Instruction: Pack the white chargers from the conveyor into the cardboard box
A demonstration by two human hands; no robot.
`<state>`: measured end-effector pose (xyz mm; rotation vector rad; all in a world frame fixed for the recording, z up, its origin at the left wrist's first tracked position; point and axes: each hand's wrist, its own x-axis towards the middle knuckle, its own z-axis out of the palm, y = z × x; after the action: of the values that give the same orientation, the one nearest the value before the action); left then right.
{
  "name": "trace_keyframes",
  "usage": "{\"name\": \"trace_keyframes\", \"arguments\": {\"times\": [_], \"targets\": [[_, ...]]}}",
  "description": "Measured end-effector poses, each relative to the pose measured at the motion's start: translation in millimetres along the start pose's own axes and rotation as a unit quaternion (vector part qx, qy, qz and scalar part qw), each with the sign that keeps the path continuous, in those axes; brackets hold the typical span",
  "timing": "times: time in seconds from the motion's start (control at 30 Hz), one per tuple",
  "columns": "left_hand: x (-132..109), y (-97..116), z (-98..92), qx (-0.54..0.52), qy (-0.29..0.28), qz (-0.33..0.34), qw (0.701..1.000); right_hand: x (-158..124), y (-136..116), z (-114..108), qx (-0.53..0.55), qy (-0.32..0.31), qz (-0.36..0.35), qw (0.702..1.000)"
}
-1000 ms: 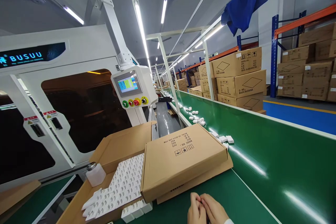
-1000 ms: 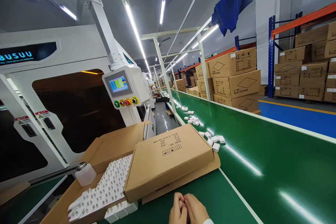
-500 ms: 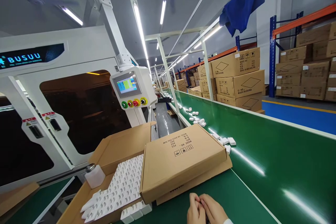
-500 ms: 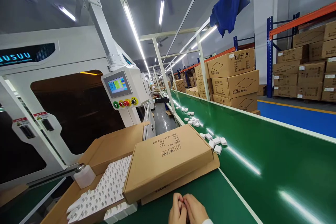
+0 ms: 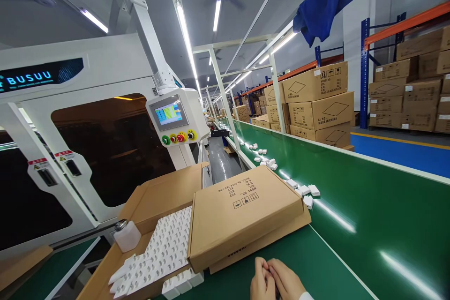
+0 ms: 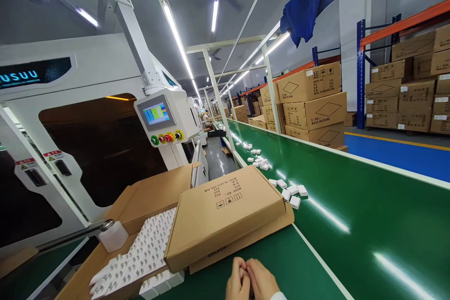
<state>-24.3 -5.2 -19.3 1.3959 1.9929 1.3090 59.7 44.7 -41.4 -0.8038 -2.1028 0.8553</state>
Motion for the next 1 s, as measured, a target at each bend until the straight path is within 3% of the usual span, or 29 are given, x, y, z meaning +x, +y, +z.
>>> {"name": "trace_keyframes", "arguments": {"times": [0.4,0.8,1.0], "targets": [[-1.6,4.6,-2.1,0.000,0.004,0.010,1.000,-1.3,-0.7,-0.9,-0.002,-0.007,0.006,1.000],[-3.0,3.8,-2.0,-0.016,0.001,-0.002,1.000,-1.0,-18.0,-10.4,-0.032,0.002,0.021,0.999],[-4.7,11.4,-5.1,-0.038,-0.010,-0.020,0.999,0.9,-38.7,-24.0,-0.087,-0.007,0.044,0.995]]}}
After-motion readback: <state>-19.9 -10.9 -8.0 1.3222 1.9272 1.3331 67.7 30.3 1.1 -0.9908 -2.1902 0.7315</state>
